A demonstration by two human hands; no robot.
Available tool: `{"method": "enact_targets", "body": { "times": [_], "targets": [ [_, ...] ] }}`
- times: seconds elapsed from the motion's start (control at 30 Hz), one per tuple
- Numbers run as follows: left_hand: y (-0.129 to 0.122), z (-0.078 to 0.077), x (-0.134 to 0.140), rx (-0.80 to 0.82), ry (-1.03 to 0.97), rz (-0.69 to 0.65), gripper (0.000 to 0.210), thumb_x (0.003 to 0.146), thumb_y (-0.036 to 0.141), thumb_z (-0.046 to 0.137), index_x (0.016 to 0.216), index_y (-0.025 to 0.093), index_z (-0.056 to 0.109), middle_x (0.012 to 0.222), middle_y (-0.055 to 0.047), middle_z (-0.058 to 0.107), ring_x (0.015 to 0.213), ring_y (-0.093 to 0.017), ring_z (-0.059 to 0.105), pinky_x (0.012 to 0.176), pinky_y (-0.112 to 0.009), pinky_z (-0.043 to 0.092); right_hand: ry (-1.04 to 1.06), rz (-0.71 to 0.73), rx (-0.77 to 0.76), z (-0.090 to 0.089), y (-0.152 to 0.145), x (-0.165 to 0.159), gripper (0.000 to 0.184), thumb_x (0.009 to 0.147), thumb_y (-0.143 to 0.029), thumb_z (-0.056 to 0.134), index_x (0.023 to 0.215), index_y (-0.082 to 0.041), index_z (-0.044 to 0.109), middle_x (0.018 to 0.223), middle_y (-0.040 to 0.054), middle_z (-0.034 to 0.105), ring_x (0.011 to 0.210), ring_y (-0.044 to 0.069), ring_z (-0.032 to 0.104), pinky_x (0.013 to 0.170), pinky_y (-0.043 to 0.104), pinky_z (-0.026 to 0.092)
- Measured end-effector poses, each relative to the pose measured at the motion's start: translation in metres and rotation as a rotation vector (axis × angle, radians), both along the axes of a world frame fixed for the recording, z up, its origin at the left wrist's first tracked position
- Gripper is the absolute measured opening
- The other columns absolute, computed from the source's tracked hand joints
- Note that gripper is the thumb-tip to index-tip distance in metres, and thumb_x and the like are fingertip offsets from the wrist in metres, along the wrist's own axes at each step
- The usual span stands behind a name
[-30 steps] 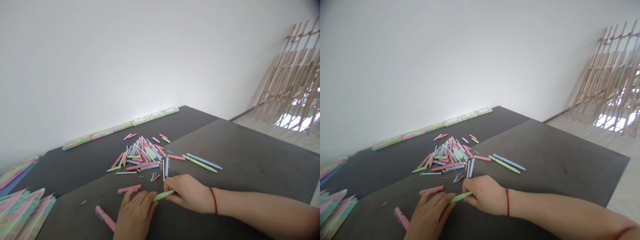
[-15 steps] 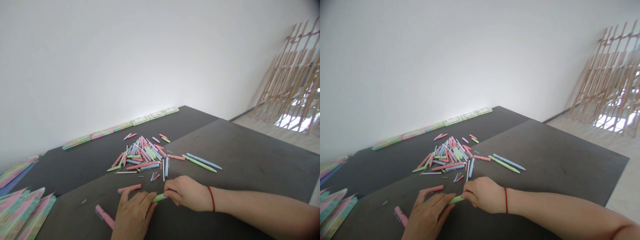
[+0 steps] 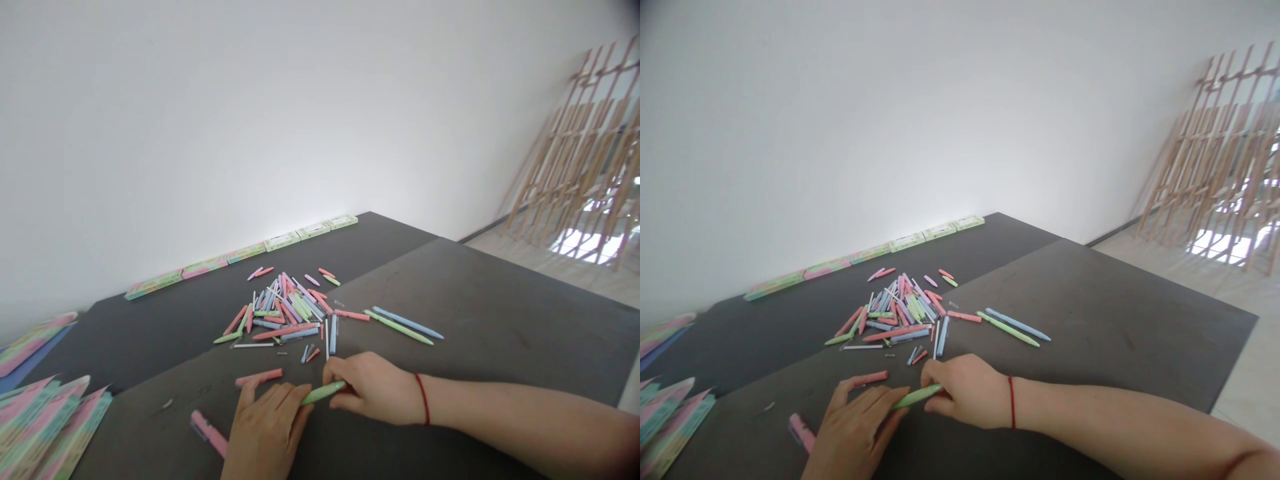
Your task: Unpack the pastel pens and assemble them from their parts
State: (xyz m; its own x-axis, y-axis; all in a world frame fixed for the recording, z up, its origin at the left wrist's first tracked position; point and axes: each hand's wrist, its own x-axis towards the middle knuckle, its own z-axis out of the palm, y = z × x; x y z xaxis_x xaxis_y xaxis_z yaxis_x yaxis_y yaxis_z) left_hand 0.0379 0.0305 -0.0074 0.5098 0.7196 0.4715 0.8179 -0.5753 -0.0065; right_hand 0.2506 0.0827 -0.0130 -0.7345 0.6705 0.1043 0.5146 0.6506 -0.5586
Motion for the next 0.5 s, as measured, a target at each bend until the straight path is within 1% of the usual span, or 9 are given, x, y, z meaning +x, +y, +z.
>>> {"method": "enact_targets", "body": {
  "times": [0.03,0.1,0.17,0.2,0.23,0.33,0.4,0.5],
  "targets": [
    [-0.0001,0.0003,0.0003,0.013,-0.002,0.001,0.016,0.086,0.019,0.051,0.094,0.025,0.062,0.078,0.005,0.072,0.069,-0.017,0.064,0.084,-0.035,0.033,-0.011,-0.006,0.009,-0.0003,-0.0001,0.0,0.018,0.085,-0.035,0.056,0.096,-0.021,0.056,0.077,-0.0011,0.064,0.066,0.012,0.055,0.057,0.021,0.032],
    [-0.0003,0.001,0.0013,0.032,-0.003,-0.004,0.016,0.087,0.02,0.049,0.092,0.025,0.063,0.077,0.005,0.072,0.068,-0.016,0.064,0.082,-0.035,0.034,-0.036,0.012,-0.005,-0.0006,0.0001,-0.0001,0.017,0.09,-0.035,0.048,0.09,-0.02,0.057,0.071,-0.0016,0.063,0.064,0.012,0.055,0.057,0.021,0.032],
    [-0.0004,0.002,0.0028,0.046,-0.002,-0.015,0.016,0.088,0.022,0.047,0.091,0.025,0.063,0.075,0.005,0.071,0.064,-0.016,0.063,0.08,-0.034,0.035,-0.045,0.05,-0.018,-0.0007,0.0009,-0.0001,0.025,0.094,-0.035,0.041,0.084,-0.02,0.057,0.067,-0.002,0.062,0.061,0.011,0.054,0.058,0.02,0.033],
    [-0.0005,0.0026,0.0036,0.051,-0.002,-0.013,0.017,0.089,0.022,0.046,0.09,0.024,0.063,0.074,0.004,0.071,0.063,-0.015,0.063,0.079,-0.034,0.036,-0.041,0.07,-0.01,-0.0006,0.0014,0.0,0.027,0.095,-0.035,0.039,0.083,-0.02,0.057,0.068,-0.0017,0.062,0.062,0.011,0.055,0.059,0.02,0.033],
    [-0.0006,0.0032,0.0043,0.058,-0.003,-0.014,0.018,0.089,0.023,0.046,0.09,0.024,0.063,0.074,0.004,0.071,0.062,-0.015,0.062,0.079,-0.034,0.036,-0.032,0.09,0.01,-0.0005,0.0018,0.0002,0.026,0.095,-0.036,0.039,0.084,-0.02,0.057,0.072,-0.0012,0.063,0.065,0.011,0.056,0.061,0.02,0.034],
    [-0.0011,0.0044,0.0056,0.079,-0.012,-0.015,0.019,0.09,0.024,0.045,0.089,0.024,0.063,0.072,0.004,0.071,0.062,-0.015,0.062,0.08,-0.035,0.035,-0.003,0.111,0.084,-0.0006,0.0026,0.0008,0.021,0.09,-0.039,0.048,0.094,-0.021,0.056,0.086,0.001,0.066,0.076,0.014,0.059,0.065,0.021,0.035],
    [-0.0012,0.0047,0.0059,0.075,-0.009,-0.021,0.019,0.09,0.023,0.044,0.09,0.024,0.063,0.072,0.005,0.071,0.062,-0.015,0.062,0.082,-0.035,0.034,-0.012,0.11,0.107,-0.001,0.0028,0.0008,0.022,0.09,-0.039,0.048,0.098,-0.02,0.055,0.086,0.0017,0.066,0.076,0.014,0.059,0.064,0.022,0.035],
    [-0.0012,0.0053,0.0063,0.071,-0.008,-0.022,0.023,0.092,0.022,0.041,0.089,0.024,0.064,0.071,0.006,0.07,0.059,-0.014,0.061,0.082,-0.035,0.031,-0.053,0.108,0.112,-0.0014,0.0031,0.0001,0.023,0.093,-0.038,0.042,0.091,-0.02,0.056,0.079,0.0012,0.065,0.068,0.013,0.058,0.06,0.022,0.034]
  ]
}}
